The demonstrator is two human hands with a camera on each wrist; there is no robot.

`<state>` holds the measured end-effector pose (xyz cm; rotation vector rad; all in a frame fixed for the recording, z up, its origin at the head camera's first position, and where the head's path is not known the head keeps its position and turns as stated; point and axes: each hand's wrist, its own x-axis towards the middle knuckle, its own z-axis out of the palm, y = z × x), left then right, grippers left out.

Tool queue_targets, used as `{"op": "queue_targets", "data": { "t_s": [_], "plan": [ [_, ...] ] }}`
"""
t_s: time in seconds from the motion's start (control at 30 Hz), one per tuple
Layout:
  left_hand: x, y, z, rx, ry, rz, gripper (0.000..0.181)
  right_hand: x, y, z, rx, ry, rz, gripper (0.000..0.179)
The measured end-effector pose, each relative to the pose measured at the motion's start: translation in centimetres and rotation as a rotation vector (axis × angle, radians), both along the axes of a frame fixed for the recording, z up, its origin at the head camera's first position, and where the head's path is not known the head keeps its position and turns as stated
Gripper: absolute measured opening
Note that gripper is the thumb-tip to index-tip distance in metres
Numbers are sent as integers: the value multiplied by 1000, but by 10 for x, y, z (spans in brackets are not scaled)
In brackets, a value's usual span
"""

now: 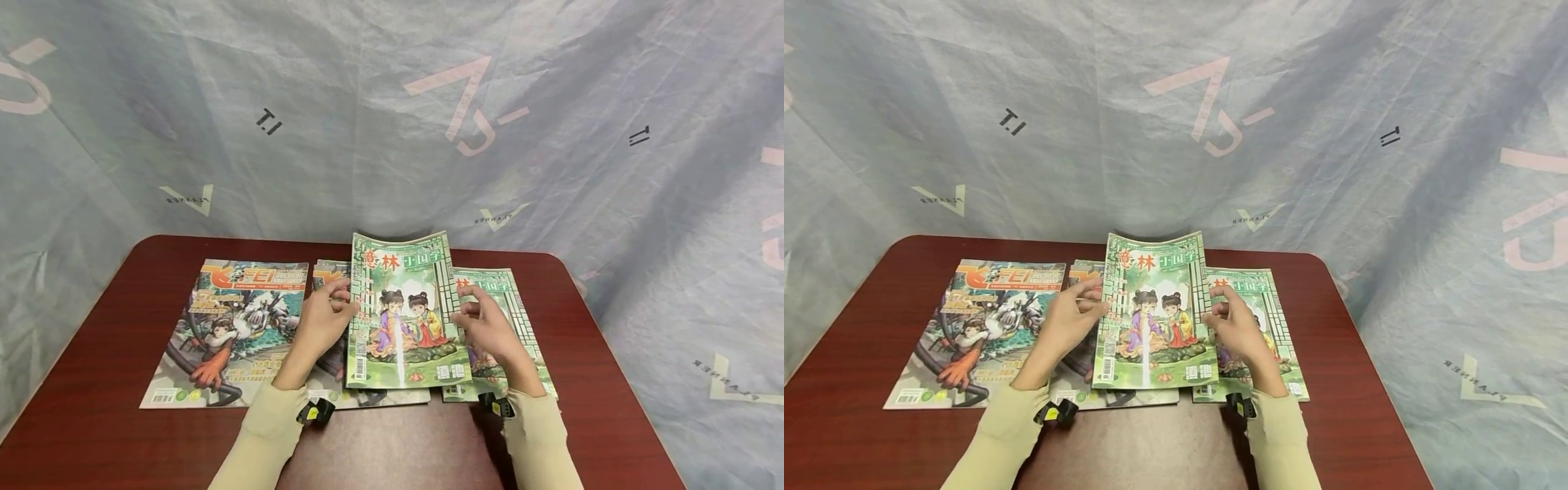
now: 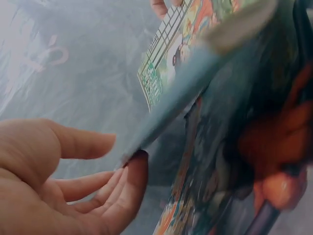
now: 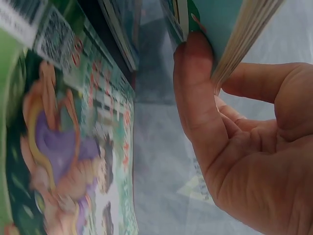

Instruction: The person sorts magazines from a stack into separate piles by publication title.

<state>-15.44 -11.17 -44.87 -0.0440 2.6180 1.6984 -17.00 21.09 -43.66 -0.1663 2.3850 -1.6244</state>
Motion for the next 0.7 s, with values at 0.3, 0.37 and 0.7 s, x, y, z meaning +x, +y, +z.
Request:
{"op": "queue_targets", "data": {
  "t_s": [0.3, 0.37, 0.7],
  "plan": [
    [5, 24, -5, 210, 27, -58, 64, 0, 25, 7, 85, -22, -20, 53],
    [6, 31, -6, 243, 12, -77, 65, 0, 31, 7, 109, -21, -22, 53],
    [16, 60, -12, 350, 39, -209, 66, 4, 51, 16, 194, -21, -27, 53]
  ]
}}
